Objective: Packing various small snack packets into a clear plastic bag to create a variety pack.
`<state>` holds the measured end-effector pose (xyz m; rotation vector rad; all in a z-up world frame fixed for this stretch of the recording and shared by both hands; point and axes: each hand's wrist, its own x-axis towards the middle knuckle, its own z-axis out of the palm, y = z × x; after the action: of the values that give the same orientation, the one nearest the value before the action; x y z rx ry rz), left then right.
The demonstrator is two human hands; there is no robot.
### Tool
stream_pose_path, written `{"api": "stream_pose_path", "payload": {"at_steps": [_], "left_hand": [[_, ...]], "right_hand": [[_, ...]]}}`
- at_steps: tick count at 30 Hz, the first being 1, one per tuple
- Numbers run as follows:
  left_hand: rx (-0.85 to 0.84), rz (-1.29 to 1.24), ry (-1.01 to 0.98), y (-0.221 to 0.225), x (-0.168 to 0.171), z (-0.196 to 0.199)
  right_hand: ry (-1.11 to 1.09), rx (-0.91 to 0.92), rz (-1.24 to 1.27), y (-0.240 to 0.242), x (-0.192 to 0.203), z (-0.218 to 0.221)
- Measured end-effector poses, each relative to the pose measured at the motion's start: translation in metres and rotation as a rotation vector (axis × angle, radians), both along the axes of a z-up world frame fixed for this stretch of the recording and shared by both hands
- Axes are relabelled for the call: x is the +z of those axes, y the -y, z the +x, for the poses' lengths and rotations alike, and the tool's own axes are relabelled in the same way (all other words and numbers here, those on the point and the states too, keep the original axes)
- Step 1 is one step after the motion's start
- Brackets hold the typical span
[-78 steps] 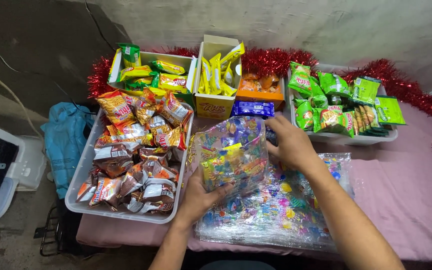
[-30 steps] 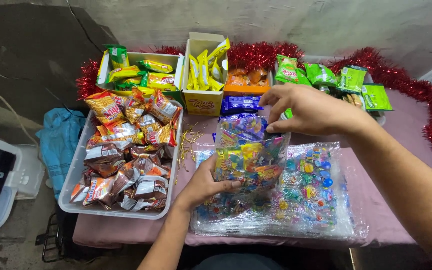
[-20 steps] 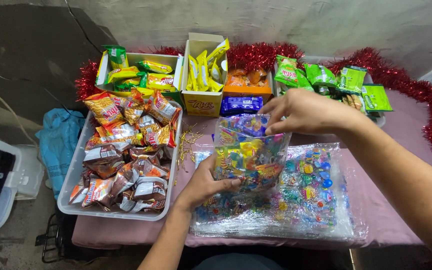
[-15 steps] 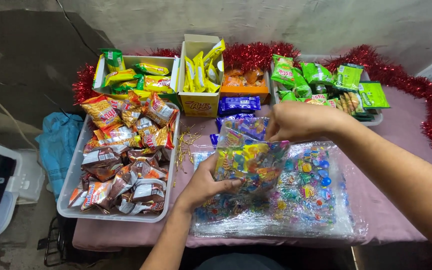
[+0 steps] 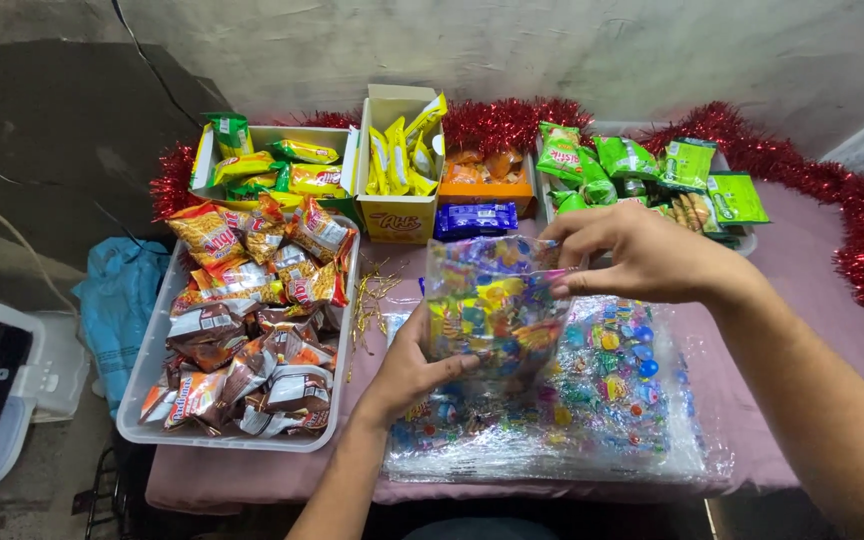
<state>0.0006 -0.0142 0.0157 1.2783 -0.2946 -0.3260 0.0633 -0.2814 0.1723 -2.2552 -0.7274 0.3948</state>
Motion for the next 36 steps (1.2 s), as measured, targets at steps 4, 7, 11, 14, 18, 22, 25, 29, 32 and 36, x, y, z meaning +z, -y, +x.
{"api": "stream_pose_path", "payload": {"at_steps": [4,7,11,14,18,22,25,29,32,36], "left_hand": [[-0.043,0.101,-0.037,0.005,0.004,-0.004],[-0.030,0.057,-0.014,0.010,0.004,0.002],[-0.026,0.053,0.068,0.012,0.005,0.013],[-0.020,0.167,0.100,0.011,0.010,0.014],[-0.016,0.216,0.058,0.015,0.012,0.010],[0.013,0.262,0.113,0.018,0.001,0.009],[0.005,0.319,0.088,0.019,0.003,0.007],[0.021,0.323,0.084,0.019,0.017,0.011],[0.006,0.321,0.081,0.013,0.005,0.007],[-0.072,0.540,-0.219,0.006,0.010,0.007]], "right_hand": [[0.150,-0.032,0.176,0.011,-0.021,-0.002],[0.300,-0.093,0.199,0.017,-0.026,-0.009],[0.338,-0.183,0.353,0.029,-0.044,-0.020],[0.320,-0.161,0.385,0.030,-0.054,-0.026],[0.262,-0.146,0.295,0.033,-0.058,-0.037],[0.127,-0.288,0.218,0.026,-0.057,-0.032],[0.063,-0.298,0.171,0.023,-0.054,-0.030],[0.073,-0.252,0.215,0.017,-0.038,-0.028],[0.090,-0.266,0.231,0.018,-0.038,-0.025],[0.283,-0.447,0.117,0.018,-0.033,-0.010]]}}
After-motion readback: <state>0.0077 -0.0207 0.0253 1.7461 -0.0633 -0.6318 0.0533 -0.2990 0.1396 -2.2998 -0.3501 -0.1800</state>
